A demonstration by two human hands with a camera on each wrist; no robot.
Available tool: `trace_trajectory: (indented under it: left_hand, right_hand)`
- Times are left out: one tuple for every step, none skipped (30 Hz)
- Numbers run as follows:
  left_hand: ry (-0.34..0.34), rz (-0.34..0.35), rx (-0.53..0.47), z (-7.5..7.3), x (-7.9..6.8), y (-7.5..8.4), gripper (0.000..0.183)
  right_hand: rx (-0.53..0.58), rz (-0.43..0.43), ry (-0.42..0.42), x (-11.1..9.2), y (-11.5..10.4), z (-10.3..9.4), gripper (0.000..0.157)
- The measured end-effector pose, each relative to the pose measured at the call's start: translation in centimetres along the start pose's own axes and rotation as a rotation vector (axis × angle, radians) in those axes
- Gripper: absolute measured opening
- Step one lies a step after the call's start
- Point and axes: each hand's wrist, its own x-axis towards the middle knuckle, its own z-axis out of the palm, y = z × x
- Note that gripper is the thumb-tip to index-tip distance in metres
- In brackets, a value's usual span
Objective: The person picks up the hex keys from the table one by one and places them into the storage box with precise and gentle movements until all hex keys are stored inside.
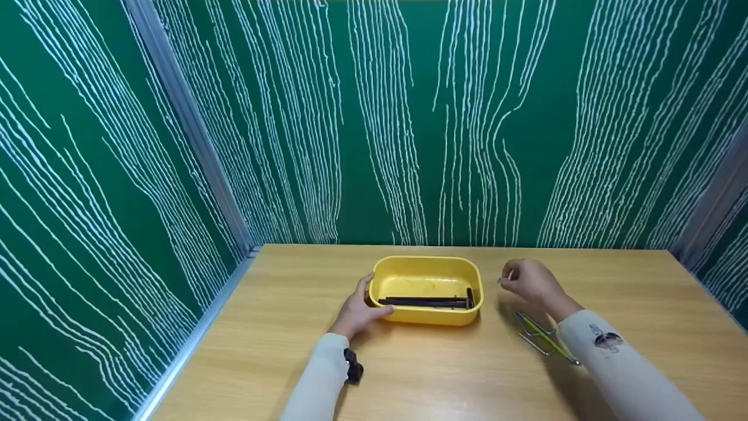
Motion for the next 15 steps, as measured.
trace_trajectory:
  left_hand:
    - [-0.001, 0.001, 0.000, 0.0, 0.0, 0.1, 0.101]
    - [-0.001, -0.002, 0.002, 0.0, -0.1, 0.1, 0.100]
    - [-0.002, -0.004, 0.002, 0.0, -0.1, 0.2, 0.099]
    - [-0.002, -0.005, 0.003, 0.0, -0.2, 0.2, 0.099]
    - [-0.001, -0.004, 0.004, 0.0, -0.2, 0.2, 0.099]
    - [-0.002, -0.005, 0.003, 0.0, -0.3, 0.3, 0.099]
    - [-0.001, -0.007, 0.004, 0.0, -0.3, 0.3, 0.099]
    - [-0.002, -0.005, 0.004, 0.0, -0.3, 0.3, 0.099]
    - [-0.002, -0.004, 0.006, 0.0, -0.3, 0.3, 0.100]
    - [0.000, -0.004, 0.008, 0.0, -0.4, 0.3, 0.100]
    - [0.001, -0.001, 0.007, 0.0, -0.4, 0.3, 0.100]
    - [0.002, -0.002, 0.008, 0.0, -0.3, 0.3, 0.100]
    - [0.003, -0.002, 0.011, 0.0, -0.3, 0.3, 0.100]
    - [0.004, 0.000, 0.011, 0.0, -0.3, 0.3, 0.099]
    - [0.004, -0.002, 0.010, 0.0, -0.3, 0.3, 0.099]
  right_hand:
    - [-0.005, -0.006, 0.005, 0.1, -0.1, 0.1, 0.010]
    - [-0.009, -0.009, 0.007, 0.1, -0.3, 0.1, 0.010]
    - [-0.011, -0.010, 0.007, 0.2, -0.4, 0.2, 0.009]
    - [-0.014, -0.016, 0.008, 0.3, -0.6, 0.2, 0.009]
    - [-0.015, -0.020, 0.008, 0.4, -0.7, 0.2, 0.009]
    - [-0.017, -0.024, 0.009, 0.4, -0.9, 0.3, 0.009]
    - [-0.022, -0.029, 0.012, 0.5, -1.1, 0.3, 0.009]
    - [-0.023, -0.035, 0.012, 0.6, -1.3, 0.3, 0.008]
    - [-0.024, -0.041, 0.015, 0.7, -1.5, 0.4, 0.009]
    - [-0.023, -0.046, 0.015, 0.8, -1.7, 0.4, 0.008]
    - [-0.024, -0.050, 0.020, 0.9, -1.9, 0.5, 0.008]
    - [-0.023, -0.049, 0.025, 1.0, -2.1, 0.6, 0.008]
    - [-0.022, -0.057, 0.026, 1.2, -2.3, 0.7, 0.007]
    - [-0.021, -0.063, 0.028, 1.3, -2.6, 0.7, 0.007]
    - [-0.024, -0.070, 0.031, 1.4, -2.8, 0.9, 0.006]
